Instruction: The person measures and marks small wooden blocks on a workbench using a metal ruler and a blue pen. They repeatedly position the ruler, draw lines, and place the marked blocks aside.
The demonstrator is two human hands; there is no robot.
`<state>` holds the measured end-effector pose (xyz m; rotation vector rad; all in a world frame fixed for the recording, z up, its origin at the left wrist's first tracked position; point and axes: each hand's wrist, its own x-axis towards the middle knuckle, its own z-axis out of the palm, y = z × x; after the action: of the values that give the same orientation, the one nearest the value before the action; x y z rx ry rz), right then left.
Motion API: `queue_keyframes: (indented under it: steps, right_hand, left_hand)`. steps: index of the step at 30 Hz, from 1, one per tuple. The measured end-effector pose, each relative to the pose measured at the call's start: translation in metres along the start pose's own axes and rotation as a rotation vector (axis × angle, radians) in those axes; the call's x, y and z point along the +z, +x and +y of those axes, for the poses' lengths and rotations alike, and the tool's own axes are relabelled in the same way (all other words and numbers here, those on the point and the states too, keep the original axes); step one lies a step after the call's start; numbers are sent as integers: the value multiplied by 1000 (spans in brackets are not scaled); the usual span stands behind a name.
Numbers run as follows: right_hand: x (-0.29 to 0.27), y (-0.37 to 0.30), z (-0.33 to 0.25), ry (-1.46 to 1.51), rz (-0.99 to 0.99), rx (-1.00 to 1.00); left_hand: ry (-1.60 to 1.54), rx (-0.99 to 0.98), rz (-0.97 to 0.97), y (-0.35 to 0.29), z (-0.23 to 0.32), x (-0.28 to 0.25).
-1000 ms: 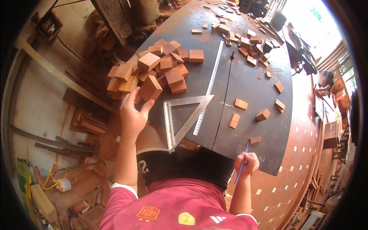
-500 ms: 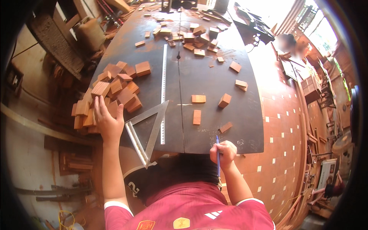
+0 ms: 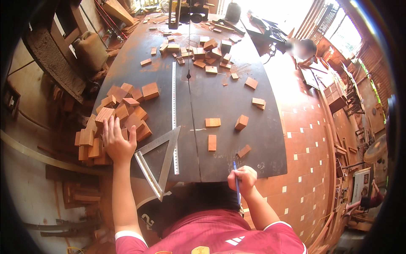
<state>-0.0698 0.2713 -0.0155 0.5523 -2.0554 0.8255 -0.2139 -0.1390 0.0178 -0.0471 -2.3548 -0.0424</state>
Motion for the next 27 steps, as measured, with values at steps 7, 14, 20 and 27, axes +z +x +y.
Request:
queue_keyframes:
  steps: [7,14,20,27]
  right_hand:
    - [-2,0,2,13,-2,7]
    - [-2,2,2,6,-1,27]
    - [-2,1,2,4,7,38]
    - [-1,-1,2,3,0,34]
  left_hand:
    - [-23,49,84,-3,-9,8]
    - [4,70,115,6,-10,13]
    - [0,19,60,-1,-12,18]
    - [-7,15,49,2,-11,14]
